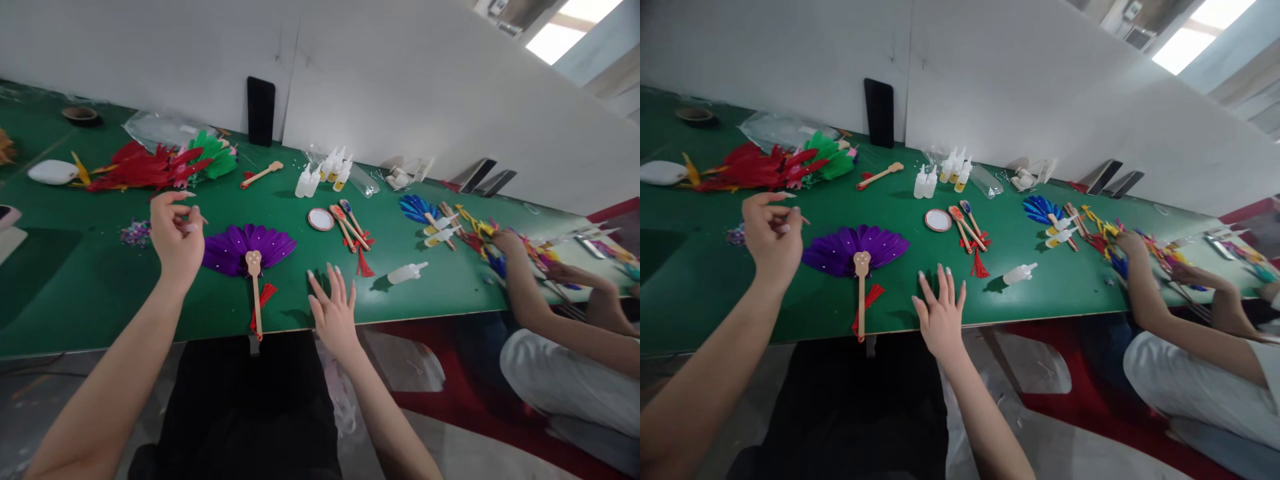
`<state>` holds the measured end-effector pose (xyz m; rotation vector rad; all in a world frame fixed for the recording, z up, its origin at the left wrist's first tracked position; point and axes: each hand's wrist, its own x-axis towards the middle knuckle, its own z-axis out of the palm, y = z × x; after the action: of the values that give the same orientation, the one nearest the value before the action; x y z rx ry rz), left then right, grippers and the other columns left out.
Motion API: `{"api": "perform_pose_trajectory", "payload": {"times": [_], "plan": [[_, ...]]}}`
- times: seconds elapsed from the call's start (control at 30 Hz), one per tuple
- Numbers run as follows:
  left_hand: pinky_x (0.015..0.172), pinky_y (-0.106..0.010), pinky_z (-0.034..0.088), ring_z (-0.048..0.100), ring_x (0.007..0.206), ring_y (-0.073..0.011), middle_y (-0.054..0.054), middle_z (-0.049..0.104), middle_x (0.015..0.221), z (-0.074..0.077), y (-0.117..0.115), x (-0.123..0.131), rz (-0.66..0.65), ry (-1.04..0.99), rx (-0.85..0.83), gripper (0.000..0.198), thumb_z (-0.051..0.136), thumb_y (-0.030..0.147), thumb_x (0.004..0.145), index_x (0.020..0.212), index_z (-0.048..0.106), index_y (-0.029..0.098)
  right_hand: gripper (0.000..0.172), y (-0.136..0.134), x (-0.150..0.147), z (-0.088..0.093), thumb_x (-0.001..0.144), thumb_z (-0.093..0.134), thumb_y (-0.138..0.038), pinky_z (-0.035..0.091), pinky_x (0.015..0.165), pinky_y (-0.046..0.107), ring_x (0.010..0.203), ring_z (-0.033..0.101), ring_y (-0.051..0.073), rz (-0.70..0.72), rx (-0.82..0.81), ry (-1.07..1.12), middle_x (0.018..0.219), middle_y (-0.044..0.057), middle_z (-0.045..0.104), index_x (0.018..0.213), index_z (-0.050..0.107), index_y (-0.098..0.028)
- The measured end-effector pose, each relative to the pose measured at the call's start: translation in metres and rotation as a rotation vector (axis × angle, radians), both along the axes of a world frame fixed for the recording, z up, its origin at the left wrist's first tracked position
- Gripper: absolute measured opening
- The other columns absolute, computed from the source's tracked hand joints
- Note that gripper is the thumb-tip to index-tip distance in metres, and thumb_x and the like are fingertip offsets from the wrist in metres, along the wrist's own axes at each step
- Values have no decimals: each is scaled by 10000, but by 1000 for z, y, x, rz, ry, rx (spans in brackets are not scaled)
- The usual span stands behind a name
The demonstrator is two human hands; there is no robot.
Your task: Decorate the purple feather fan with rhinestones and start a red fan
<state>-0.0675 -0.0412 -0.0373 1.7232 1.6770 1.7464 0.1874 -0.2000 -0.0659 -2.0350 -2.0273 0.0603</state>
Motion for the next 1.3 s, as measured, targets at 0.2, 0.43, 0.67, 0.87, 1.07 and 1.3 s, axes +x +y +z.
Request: {"api": "perform_pose_trajectory", "payload": {"times": [0.2, 0.43, 0.67, 0.87, 1.07, 1.3], "plan": [[515, -212, 335, 482, 537, -85, 28, 545, 681, -1, 1, 0, -7, -1, -1, 291, 572, 78, 781, 1053, 522, 168, 489, -3, 8, 0, 990, 283, -376, 163, 1120, 596, 1456, 142, 280, -10, 17, 5, 1572, 104, 213, 1468, 314, -277], [512, -221, 331, 443, 521, -87, 28, 547, 673, 0, 0, 1, -8, 2, -9, 281, 575, 99, 788, 1055, 524, 172, 550, -3, 9, 9, 987, 270, -390, 165, 1115, 602, 1461, 119, 277, -50, 53, 28, 1587, 115, 149, 1509, 166, -253], [516, -223, 333, 438, 523, -89, 26, 550, 675, -1, 0, 2, -10, -2, -3, 282, 575, 96, 781, 1050, 531, 170, 523, -5, 10, 5, 979, 301, -427, 154, 1122, 592, 1457, 145, 273, 28, -4, -15, 1581, 95, 188, 1477, 287, -269], [508, -215, 322, 424, 513, -79, 27, 548, 670, 0, 0, 1, -2, 12, -5, 282, 576, 94, 780, 1052, 535, 151, 538, -3, 13, 4, 980, 292, -433, 136, 1128, 586, 1456, 151, 270, 10, 2, -30, 1572, 106, 217, 1482, 280, -241], [503, -215, 322, 422, 511, -80, 38, 547, 674, 1, -1, 1, 3, -10, -22, 281, 571, 89, 782, 1043, 532, 184, 590, -3, 14, -1, 974, 292, -456, 154, 1122, 588, 1456, 144, 277, -21, 20, -22, 1583, 106, 173, 1508, 185, -230], [513, -225, 331, 435, 524, -86, 28, 558, 678, -1, 0, 1, 5, -15, -30, 286, 583, 91, 778, 1047, 534, 176, 553, -1, 14, 1, 977, 285, -453, 160, 1117, 595, 1453, 158, 278, 3, -8, -10, 1580, 104, 185, 1487, 264, -240]]}}
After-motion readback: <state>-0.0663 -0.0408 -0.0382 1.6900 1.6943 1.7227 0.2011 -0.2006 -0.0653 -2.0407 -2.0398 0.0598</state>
